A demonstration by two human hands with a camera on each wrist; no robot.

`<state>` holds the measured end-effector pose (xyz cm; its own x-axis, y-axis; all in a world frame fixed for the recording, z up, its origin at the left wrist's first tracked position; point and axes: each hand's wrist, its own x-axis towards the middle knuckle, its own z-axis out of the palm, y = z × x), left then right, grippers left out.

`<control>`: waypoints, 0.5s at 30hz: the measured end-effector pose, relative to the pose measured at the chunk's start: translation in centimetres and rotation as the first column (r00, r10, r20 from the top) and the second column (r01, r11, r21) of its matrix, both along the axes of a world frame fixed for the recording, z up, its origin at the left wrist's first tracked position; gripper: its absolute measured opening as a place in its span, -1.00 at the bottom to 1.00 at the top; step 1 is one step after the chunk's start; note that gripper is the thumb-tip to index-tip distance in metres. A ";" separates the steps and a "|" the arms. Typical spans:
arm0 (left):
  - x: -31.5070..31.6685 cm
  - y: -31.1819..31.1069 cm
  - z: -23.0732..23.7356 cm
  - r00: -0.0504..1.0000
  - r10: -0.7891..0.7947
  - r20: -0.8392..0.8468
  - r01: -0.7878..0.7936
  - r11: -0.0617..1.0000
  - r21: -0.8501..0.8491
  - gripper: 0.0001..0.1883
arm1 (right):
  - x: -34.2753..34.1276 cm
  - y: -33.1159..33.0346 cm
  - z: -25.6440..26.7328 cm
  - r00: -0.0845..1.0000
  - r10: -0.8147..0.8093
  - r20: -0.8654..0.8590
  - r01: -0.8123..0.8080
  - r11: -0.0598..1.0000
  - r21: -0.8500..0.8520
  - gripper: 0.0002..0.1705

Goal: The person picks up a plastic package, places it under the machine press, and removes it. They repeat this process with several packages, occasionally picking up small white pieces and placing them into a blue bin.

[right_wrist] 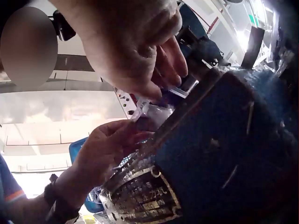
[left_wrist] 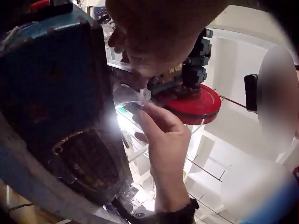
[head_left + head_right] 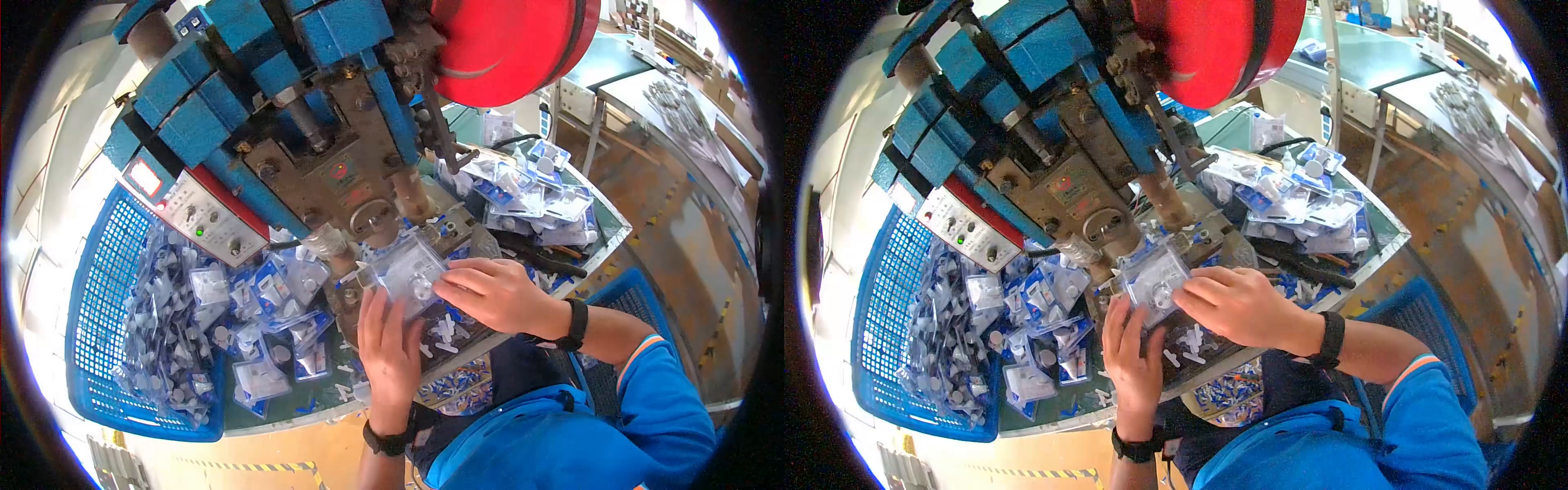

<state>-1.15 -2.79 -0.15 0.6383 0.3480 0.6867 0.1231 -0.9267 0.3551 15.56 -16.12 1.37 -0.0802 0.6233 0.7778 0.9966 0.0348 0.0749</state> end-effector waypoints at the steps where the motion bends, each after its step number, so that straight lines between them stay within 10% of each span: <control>1: 0.3 0.3 -0.3 1.000 0.014 -0.016 -0.013 0.999 0.033 -0.61 | 0.0 0.2 -0.2 1.000 -0.006 -0.022 0.005 1.000 -0.012 -0.69; 15: 0.6 1.9 0.2 0.987 -0.027 -0.157 0.044 0.993 0.108 -0.64 | 0.8 1.6 -2.0 0.979 0.072 -0.191 -0.079 0.996 -0.034 -0.75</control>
